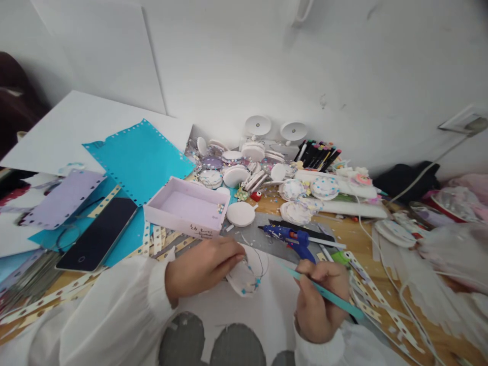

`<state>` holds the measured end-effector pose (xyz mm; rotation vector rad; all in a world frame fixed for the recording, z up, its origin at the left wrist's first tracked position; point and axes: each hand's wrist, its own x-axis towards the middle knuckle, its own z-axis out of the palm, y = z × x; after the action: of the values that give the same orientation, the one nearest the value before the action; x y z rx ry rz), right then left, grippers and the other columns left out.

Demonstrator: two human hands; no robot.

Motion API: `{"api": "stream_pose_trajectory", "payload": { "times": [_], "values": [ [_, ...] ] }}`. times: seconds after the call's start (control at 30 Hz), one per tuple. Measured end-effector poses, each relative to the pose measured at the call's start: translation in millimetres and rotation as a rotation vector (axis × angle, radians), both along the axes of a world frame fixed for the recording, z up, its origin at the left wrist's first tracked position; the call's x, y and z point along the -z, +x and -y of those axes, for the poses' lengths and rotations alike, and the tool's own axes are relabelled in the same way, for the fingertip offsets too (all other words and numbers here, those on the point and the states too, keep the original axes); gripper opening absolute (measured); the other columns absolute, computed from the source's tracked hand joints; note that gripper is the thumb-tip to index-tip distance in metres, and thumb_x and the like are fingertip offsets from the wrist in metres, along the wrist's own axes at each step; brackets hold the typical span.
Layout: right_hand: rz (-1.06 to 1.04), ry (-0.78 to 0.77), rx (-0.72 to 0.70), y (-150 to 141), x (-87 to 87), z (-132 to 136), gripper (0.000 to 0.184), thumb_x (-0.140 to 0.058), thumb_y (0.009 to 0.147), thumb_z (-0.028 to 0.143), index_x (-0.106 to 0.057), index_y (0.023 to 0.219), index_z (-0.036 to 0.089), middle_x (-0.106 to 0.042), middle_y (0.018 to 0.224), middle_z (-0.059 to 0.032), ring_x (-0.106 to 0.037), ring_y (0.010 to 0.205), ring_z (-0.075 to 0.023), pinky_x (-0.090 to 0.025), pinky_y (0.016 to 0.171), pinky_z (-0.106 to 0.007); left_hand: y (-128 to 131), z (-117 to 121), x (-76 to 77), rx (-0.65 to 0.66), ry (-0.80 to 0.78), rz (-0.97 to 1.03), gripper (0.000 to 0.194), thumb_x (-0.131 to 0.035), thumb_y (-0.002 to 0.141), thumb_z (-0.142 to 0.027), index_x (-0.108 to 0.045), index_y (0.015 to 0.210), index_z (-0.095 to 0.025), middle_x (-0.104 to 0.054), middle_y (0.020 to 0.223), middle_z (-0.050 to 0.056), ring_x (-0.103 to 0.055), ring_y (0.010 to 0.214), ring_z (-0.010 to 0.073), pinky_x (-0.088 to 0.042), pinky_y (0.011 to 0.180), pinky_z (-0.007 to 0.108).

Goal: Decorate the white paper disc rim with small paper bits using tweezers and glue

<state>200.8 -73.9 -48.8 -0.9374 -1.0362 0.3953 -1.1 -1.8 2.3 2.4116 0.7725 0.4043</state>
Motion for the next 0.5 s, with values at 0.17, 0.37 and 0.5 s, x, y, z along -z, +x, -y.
{"api": "stream_pose_trajectory", "payload": {
  "times": [0.17,0.37,0.5],
  "values": [
    [-0.027,-0.009,0.018,-1,-3.8,2,0.015,-0.059,0.081,0.018,-0.045,0.076,0.022,-0.039,0.061,0.0062,-0.041,0.052,-0.0113,-0.031,0.050,-0.025,-2,2,1.6,-0.042,-0.016,0.073,0.025,-0.037,0.098,-0.024,-0.059,0.110,-0.018,-0.067,0.102,0.007,-0.064,0.094,0.0184,-0.049,0.082,0.029],
    [-0.054,-0.009,0.024,-1,-7.3,2,0.018,-0.062,0.079,0.019,-0.044,0.073,0.022,-0.036,0.060,0.0068,-0.038,0.051,-0.0105,-0.027,0.050,-0.025,0,1,4.8,-0.141,-0.030,0.181,0.029,-0.044,0.096,-0.026,-0.056,0.121,-0.020,-0.066,0.120,0.008,-0.062,0.108,0.0197,-0.049,0.094,0.032],
    [-0.061,-0.039,0.003,1,-4.9,0,0.018,-0.061,0.079,0.019,-0.045,0.073,0.022,-0.039,0.059,0.0064,-0.039,0.052,-0.0108,-0.029,0.050,-0.024,4,0,11.5,-0.090,0.037,0.185,0.035,-0.045,0.096,-0.026,-0.051,0.130,-0.019,-0.059,0.131,0.009,-0.056,0.120,0.0198,-0.045,0.102,0.034]
  ]
}}
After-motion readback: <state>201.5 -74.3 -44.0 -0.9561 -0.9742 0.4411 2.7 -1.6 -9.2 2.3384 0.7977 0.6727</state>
